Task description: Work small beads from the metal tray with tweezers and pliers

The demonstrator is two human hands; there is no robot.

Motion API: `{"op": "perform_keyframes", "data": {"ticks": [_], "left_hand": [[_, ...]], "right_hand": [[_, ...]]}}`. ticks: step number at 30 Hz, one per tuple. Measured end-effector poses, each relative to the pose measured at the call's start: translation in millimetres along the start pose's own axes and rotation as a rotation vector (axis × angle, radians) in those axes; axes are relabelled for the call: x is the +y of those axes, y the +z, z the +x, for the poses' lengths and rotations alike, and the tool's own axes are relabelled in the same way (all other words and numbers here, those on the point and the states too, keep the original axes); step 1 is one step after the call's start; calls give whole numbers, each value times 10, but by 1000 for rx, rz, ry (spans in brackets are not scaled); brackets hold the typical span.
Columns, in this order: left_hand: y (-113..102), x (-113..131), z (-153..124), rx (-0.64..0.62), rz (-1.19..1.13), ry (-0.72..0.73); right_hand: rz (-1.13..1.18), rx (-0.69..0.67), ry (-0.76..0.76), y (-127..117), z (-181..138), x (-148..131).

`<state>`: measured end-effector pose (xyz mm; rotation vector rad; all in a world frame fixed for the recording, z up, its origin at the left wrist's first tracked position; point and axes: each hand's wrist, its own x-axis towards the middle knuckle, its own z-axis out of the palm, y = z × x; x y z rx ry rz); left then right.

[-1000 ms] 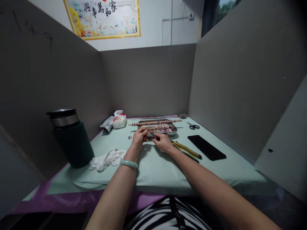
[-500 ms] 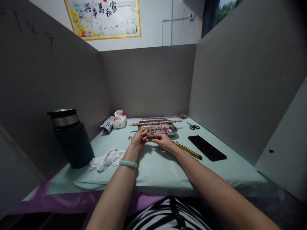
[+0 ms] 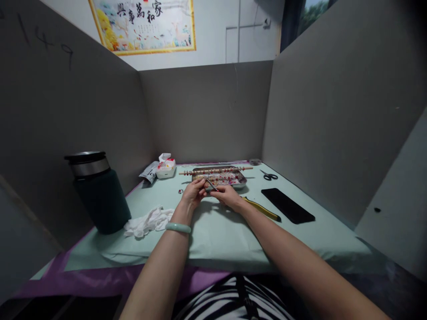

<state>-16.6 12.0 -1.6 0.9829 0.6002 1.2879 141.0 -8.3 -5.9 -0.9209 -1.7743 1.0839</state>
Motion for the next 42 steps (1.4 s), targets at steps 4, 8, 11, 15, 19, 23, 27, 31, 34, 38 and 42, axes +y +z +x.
{"op": "perform_keyframes", "data": {"ticks": [4,8,11,15,19,23,27,31,34,38,42], "left_hand": [[18,-1,-10,37,35,21],[27,-4,-17,63,73,32],[20,-10,-13,66,86,41],[14,-11,-7,60,94,49],[40,-6,-24,79,126,66],[71,-13,-38,125,205,93],[72,-28,-26,144,237,121],[68,-32,-19,146,250,134],[77,-36,-18,181,300,119],[104,-55,-6,285,505,184],[111,-73,11,295,608,240]], "right_hand": [[-16,7,2,0,4,5],[-53,22,-9,-7,25,51],[-104,39,-35,-15,51,103],[-207,63,-110,-29,86,161],[-351,112,-154,-26,94,186],[-513,207,-162,-2,75,203],[-603,237,-165,17,63,205],[-687,254,-160,30,51,192],[-786,288,-141,50,39,193],[-886,318,-108,70,35,213],[-896,306,-107,74,38,218]]}}
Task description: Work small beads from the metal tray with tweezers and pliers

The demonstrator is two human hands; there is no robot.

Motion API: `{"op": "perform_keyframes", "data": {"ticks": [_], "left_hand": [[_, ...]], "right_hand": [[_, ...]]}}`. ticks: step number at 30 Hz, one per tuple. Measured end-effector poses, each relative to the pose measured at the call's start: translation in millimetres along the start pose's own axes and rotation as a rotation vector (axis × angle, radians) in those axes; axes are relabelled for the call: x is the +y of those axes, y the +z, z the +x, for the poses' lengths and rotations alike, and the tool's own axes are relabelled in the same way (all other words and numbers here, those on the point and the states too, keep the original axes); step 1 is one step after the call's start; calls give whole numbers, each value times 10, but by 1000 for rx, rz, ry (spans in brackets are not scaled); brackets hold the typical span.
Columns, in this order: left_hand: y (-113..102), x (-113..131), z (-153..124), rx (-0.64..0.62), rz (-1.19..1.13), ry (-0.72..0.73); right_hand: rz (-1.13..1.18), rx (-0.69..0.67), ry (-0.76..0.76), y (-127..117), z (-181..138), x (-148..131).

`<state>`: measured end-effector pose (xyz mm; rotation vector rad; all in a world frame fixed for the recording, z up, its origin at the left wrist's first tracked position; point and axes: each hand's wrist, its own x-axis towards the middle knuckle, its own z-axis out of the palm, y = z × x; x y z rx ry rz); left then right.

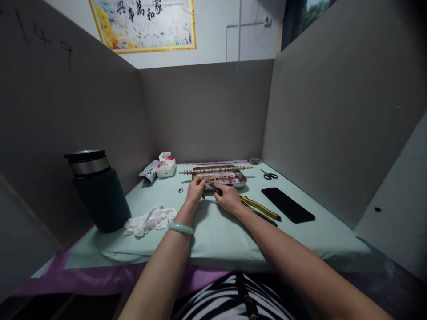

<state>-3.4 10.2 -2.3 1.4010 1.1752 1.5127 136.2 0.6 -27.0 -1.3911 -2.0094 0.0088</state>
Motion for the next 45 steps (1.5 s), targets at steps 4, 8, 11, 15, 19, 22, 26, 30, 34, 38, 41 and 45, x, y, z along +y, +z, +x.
{"op": "perform_keyframes", "data": {"ticks": [4,8,11,15,19,22,26,30,34,38,41,45], "left_hand": [[-8,-28,26,44,97,13],[-9,-35,31,91,118,-14],[-9,2,-3,43,-10,-76],[-47,81,-49,-131,-265,-207],[-123,111,-36,-278,-476,-331],[-167,89,-1,-343,-600,-400],[-172,55,23,-372,-678,-461],[-151,57,13,-345,-628,-389],[-168,57,16,-378,-631,-414],[-149,46,8,-341,-540,-384],[-92,41,-19,-201,-317,-248],[-38,15,-18,-103,-71,-85]], "right_hand": [[-20,-13,6,-5,-17,-36],[-80,17,15,-2,-39,-87],[-50,14,11,1,-33,-94],[75,-21,-9,-6,-6,-58],[202,-25,-61,-6,9,-13],[277,-17,-93,2,14,6],[373,-27,-122,14,31,21],[456,-58,-84,20,51,36],[610,-145,-86,-3,55,35],[719,-242,-24,-51,47,11],[752,-292,78,-71,42,-2],[799,-303,178,-57,47,18]]}}
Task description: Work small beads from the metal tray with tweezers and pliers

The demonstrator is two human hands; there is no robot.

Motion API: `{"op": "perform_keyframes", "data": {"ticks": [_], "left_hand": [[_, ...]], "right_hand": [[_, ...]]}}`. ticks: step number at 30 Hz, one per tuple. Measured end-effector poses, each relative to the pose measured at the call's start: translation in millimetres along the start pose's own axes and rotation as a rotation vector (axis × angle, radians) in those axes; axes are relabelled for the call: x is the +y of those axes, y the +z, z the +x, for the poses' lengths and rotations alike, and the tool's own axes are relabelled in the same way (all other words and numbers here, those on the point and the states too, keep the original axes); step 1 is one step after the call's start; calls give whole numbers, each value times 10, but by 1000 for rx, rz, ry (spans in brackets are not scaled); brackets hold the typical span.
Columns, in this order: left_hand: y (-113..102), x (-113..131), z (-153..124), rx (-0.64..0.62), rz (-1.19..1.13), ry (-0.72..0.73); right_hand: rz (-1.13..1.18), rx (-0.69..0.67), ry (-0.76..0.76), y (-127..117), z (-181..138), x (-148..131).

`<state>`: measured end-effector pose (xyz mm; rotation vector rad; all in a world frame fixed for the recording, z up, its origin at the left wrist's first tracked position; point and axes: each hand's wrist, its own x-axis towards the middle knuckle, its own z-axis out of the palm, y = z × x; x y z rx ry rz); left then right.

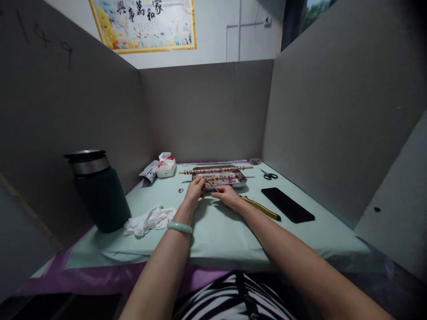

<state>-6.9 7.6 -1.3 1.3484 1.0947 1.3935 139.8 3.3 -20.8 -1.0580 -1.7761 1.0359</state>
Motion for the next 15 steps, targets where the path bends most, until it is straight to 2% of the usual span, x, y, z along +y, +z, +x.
{"op": "perform_keyframes", "data": {"ticks": [6,10,15], "left_hand": [[-30,-76,82,129,433,257],[-43,-83,91,148,505,236],[-40,-70,75,87,399,156]], "right_hand": [[82,-6,110,-12,41,72],[166,-37,169,-11,32,39],[318,-107,236,-20,-28,-82]]}}
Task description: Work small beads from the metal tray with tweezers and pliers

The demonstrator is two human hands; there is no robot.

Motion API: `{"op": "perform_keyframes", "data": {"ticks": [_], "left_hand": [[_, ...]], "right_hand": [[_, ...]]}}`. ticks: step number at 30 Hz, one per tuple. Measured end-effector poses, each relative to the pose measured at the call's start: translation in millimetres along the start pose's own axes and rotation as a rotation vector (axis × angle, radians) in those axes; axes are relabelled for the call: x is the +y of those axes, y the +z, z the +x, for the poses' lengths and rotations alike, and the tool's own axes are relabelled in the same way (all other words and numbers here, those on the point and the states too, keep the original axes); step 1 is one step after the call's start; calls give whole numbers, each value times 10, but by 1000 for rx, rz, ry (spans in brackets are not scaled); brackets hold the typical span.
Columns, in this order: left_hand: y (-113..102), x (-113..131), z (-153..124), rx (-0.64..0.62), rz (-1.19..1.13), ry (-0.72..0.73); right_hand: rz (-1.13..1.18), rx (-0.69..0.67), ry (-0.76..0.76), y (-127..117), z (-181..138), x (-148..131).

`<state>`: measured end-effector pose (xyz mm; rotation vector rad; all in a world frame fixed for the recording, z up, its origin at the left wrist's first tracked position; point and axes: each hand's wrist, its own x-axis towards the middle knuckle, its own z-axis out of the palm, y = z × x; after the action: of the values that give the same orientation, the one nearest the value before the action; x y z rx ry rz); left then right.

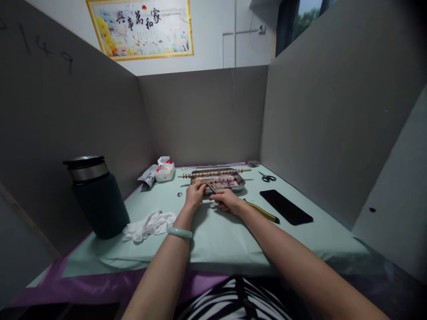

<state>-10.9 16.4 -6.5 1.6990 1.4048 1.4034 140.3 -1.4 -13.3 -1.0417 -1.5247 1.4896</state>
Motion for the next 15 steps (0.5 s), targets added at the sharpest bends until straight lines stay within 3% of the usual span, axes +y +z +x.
{"op": "perform_keyframes", "data": {"ticks": [10,12,15], "left_hand": [[-19,32,-12,-128,-183,-84],[-29,25,-10,-94,-80,-32],[-40,30,-20,5,125,98]], "right_hand": [[155,-187,135,-74,-48,-58],[126,-168,136,-62,-49,-55],[-28,-28,70,-16,-35,-21]]}}
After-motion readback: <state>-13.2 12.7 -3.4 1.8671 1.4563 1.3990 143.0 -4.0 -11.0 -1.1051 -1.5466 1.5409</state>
